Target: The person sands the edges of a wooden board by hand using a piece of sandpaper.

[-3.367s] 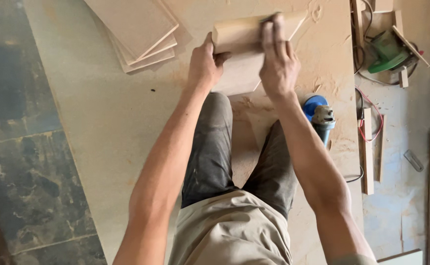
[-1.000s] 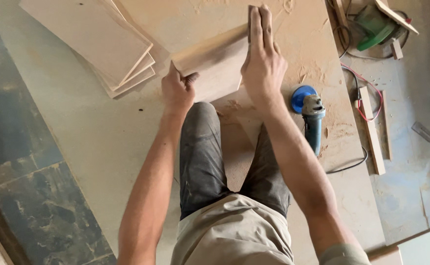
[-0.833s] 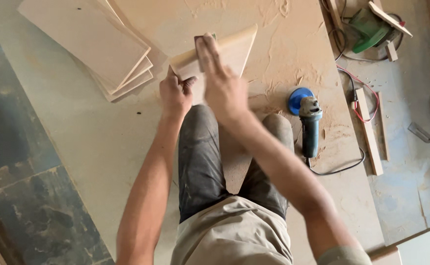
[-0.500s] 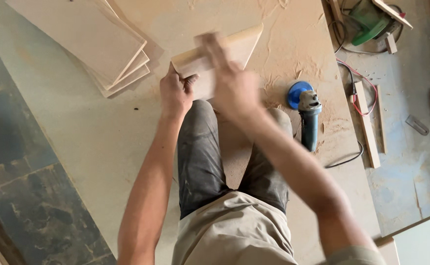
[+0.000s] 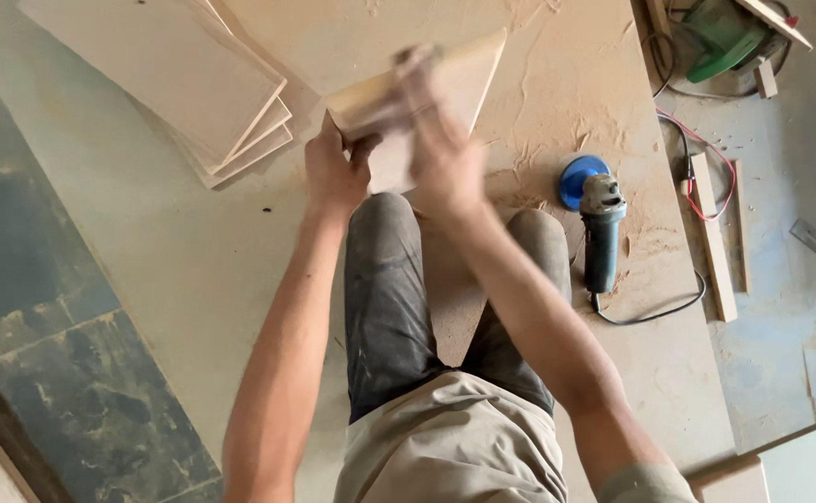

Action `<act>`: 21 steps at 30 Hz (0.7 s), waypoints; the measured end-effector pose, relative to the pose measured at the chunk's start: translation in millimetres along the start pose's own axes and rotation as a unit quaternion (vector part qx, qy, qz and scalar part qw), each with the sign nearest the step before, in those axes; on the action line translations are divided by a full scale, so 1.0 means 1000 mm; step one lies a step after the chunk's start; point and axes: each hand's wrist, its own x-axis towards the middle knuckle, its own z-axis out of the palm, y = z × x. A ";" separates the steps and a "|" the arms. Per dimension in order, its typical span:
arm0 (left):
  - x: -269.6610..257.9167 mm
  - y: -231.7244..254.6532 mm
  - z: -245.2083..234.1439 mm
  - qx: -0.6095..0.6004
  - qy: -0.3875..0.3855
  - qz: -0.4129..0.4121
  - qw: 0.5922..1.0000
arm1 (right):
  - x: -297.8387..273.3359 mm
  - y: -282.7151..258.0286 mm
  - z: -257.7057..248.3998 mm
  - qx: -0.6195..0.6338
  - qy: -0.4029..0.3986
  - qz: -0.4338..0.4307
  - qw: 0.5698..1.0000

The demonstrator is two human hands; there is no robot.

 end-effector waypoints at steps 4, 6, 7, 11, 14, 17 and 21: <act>-0.008 0.000 -0.001 -0.139 0.068 0.092 0.984 | 0.013 0.013 -0.007 -0.072 0.097 0.002 0.993; -0.008 0.006 -0.003 -0.120 0.046 0.049 0.990 | 0.013 0.009 -0.004 -0.082 0.085 0.001 0.993; -0.004 0.009 -0.004 -0.071 0.028 0.005 0.997 | 0.012 0.005 0.000 -0.075 0.064 0.006 0.995; -0.005 0.006 -0.009 -0.115 0.068 0.105 0.985 | 0.012 0.002 0.003 -0.058 0.046 0.029 0.997; -0.004 0.010 -0.006 -0.166 0.055 0.086 0.981 | 0.022 0.014 -0.002 -0.064 0.126 0.009 0.990; 0.002 0.016 -0.009 -0.049 -0.002 -0.057 0.997 | 0.013 -0.009 0.030 -0.064 0.089 -0.071 0.991; 0.001 0.015 -0.015 -0.136 0.028 0.039 0.990 | 0.018 0.010 -0.005 -0.086 0.120 -0.043 0.988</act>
